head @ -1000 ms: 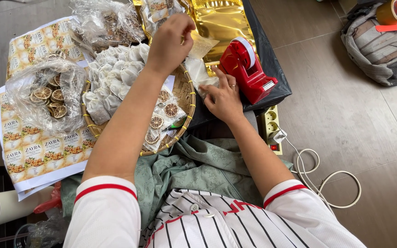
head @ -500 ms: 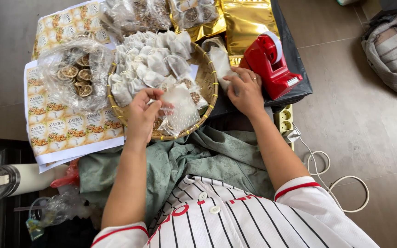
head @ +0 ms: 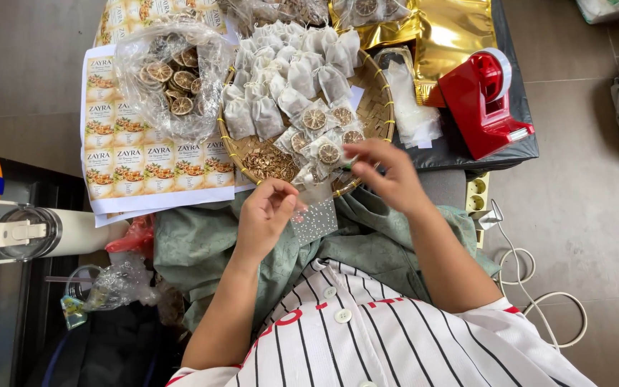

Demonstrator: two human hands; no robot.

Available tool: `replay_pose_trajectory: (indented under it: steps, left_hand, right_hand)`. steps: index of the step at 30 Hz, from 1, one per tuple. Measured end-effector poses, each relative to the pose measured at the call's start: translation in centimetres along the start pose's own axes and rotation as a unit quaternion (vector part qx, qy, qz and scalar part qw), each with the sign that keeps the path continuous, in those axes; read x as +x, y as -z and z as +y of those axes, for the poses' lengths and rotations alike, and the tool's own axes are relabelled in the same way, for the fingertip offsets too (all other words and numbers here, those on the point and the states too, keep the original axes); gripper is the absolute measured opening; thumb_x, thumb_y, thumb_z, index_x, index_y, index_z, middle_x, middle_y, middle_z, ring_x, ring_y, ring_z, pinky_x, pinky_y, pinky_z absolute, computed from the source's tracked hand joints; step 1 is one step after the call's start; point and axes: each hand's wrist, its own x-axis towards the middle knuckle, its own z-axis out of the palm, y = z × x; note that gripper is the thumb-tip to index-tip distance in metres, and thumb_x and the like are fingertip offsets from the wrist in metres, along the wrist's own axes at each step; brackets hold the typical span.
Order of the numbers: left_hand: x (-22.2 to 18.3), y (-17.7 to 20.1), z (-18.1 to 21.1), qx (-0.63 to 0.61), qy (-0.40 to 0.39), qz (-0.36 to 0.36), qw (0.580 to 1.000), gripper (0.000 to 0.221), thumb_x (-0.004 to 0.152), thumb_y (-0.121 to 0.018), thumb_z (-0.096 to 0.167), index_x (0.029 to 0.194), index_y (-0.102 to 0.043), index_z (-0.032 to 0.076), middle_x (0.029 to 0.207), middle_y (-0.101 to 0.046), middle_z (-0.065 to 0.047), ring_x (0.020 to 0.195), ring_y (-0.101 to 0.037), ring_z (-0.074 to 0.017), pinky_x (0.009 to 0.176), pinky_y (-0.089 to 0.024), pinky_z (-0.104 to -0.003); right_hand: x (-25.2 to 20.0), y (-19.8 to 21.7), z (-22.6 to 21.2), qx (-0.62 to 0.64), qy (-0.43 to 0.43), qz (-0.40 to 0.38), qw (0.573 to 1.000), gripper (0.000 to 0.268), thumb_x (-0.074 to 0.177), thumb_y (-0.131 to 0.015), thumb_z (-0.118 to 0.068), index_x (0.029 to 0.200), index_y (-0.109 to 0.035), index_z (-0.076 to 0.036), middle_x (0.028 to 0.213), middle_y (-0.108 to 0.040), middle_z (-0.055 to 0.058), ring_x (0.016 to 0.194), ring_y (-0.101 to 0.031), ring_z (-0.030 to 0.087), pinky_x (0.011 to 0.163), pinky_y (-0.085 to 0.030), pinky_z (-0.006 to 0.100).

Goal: Individually bagging dried lemon slices and arranging them in a tray with tea bags.

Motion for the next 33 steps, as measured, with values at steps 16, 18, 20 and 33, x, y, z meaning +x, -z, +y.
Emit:
replay_pose_trajectory:
  steps: [16,18,20,33]
  left_hand:
    - [-0.4,-1.5,-1.2,0.299,-0.212,-0.048,0.929,0.008,0.091,-0.072,0.007,0.097,-0.067,0.008,0.090,-0.062,-0.004,0.084,-0.072,-0.0259,0.068,-0.064,-0.033]
    - [0.0,-1.9,-0.9,0.361,-0.321,-0.019,0.876,0.004,0.093,-0.070,0.009,0.095,-0.069,0.012,0.088,-0.060,0.000,0.084,-0.069,-0.0211,0.074,-0.062,-0.030]
    - [0.4,-2.2,-1.5,0.384,-0.367,-0.010,0.847,0.002,0.094,-0.069,0.011,0.093,-0.070,0.013,0.089,-0.061,0.000,0.085,-0.068,-0.0217,0.076,-0.061,-0.032]
    - [0.1,-3.8,0.4,0.364,-0.478,0.019,0.799,0.013,0.097,-0.062,0.005,0.088,-0.070,0.010,0.085,-0.061,-0.002,0.086,-0.069,-0.0232,0.081,-0.059,-0.040]
  right_hand:
    - [-2.2,-4.0,-1.2,0.142,-0.184,-0.101,0.967,0.007,0.088,-0.080,-0.005,0.088,-0.074,-0.001,0.066,-0.068,0.009,0.064,-0.060,0.012,0.060,-0.051,0.024]
    - [-2.4,-3.9,-1.1,0.162,-0.186,-0.085,0.965,0.006,0.088,-0.079,-0.004,0.088,-0.074,0.000,0.067,-0.070,0.009,0.065,-0.061,0.011,0.061,-0.052,0.024]
    - [-2.6,-3.6,-0.7,0.174,-0.187,-0.081,0.963,0.006,0.088,-0.080,-0.004,0.088,-0.075,0.000,0.068,-0.071,0.009,0.065,-0.062,0.010,0.062,-0.052,0.023]
    - [-2.2,-0.3,0.0,0.158,-0.191,0.136,0.959,0.011,0.091,-0.081,-0.006,0.090,-0.073,0.002,0.072,-0.072,0.013,0.067,-0.069,0.013,0.064,-0.057,0.022]
